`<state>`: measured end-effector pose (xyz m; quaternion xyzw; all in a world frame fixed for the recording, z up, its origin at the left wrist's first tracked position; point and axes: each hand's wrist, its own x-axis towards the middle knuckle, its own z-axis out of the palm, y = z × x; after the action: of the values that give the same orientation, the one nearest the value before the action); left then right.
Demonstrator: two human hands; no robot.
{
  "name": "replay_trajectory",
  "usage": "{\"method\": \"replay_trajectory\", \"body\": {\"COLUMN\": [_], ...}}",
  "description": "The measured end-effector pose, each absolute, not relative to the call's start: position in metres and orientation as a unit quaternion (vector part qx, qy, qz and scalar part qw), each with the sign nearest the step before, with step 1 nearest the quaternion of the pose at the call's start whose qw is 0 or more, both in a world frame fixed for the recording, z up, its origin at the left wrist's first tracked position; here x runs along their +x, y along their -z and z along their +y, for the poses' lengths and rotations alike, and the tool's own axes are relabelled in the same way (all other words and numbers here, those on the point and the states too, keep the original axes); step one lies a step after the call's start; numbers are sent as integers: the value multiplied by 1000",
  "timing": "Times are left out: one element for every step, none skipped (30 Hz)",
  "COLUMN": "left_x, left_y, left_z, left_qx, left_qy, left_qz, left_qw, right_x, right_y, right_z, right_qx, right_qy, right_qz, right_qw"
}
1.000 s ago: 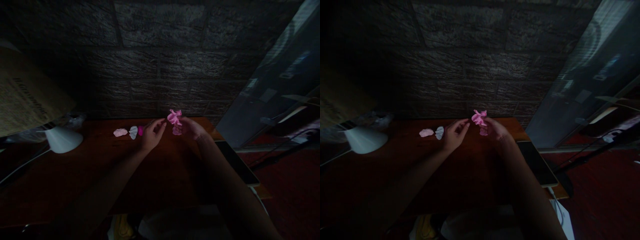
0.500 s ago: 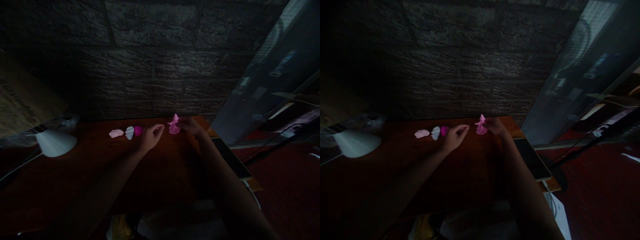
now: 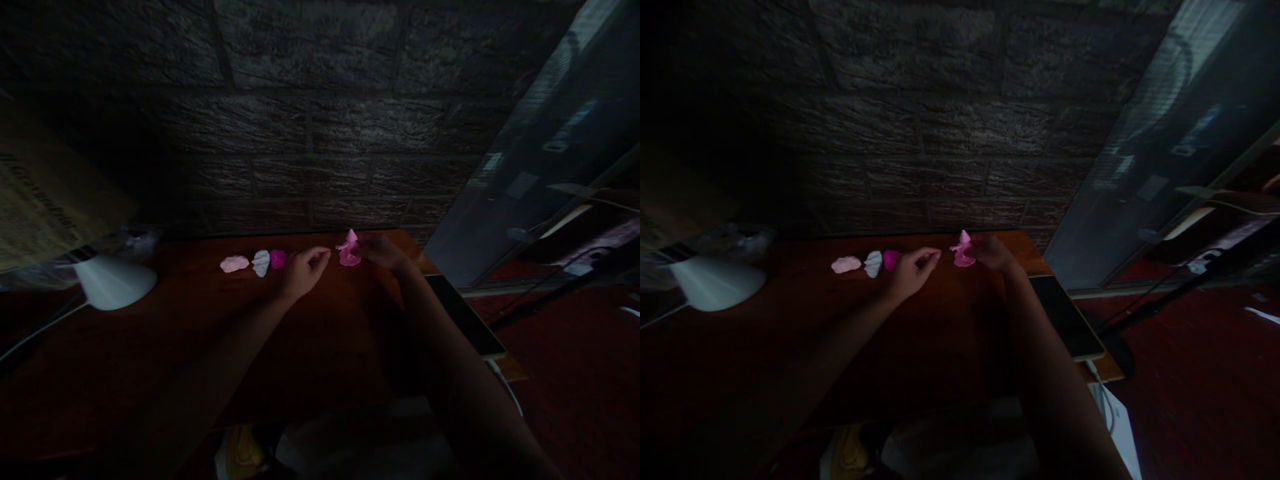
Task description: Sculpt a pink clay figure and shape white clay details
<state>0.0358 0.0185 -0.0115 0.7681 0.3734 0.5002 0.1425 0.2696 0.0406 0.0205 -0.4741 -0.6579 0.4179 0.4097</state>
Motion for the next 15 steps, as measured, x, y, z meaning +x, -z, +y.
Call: {"method": "replay_trajectory", "body": {"left_x": [36, 36, 35, 35, 35, 35, 35, 35, 36, 36, 36, 36, 35, 34, 31], "left_y": [11, 11, 11, 11, 11, 12, 12, 13, 13, 14, 14, 13, 12, 10, 8], "left_z": [19, 19, 19, 19, 20, 20, 20, 20, 20, 19, 19, 19, 20, 21, 23], "left_qx": [769, 770, 770, 770, 770, 769, 769, 768, 769, 769, 768, 767, 766, 765, 764], "left_qy": [-500, -499, -499, -500, -500, -501, -502, -503, -502, -501, -500, -500, -499, -497, -495], "left_qz": [373, 372, 371, 370, 369, 368, 367, 367, 367, 368, 369, 373, 379, 388, 401], "left_qw": [142, 142, 143, 144, 146, 148, 149, 149, 150, 151, 151, 150, 144, 130, 107], "right_x": [269, 269, 270, 270, 270, 271, 271, 271, 272, 272, 273, 274, 275, 276, 277], "right_y": [-21, -21, -20, -20, -19, -19, -19, -19, -19, -20, -21, -22, -23, -25, -27], "right_z": [41, 41, 41, 41, 41, 41, 41, 41, 40, 40, 40, 40, 40, 40, 41], "right_qx": [-477, -480, -482, -482, -480, -478, -476, -476, -478, -480, -482, -484, -490, -504, -522], "right_qy": [-418, -417, -419, -422, -426, -430, -433, -435, -436, -436, -437, -437, -429, -409, -378], "right_qz": [-657, -655, -653, -652, -650, -648, -645, -643, -641, -639, -637, -638, -637, -633, -625], "right_qw": [408, 407, 407, 407, 407, 408, 411, 413, 414, 414, 413, 410, 412, 423, 441]}}
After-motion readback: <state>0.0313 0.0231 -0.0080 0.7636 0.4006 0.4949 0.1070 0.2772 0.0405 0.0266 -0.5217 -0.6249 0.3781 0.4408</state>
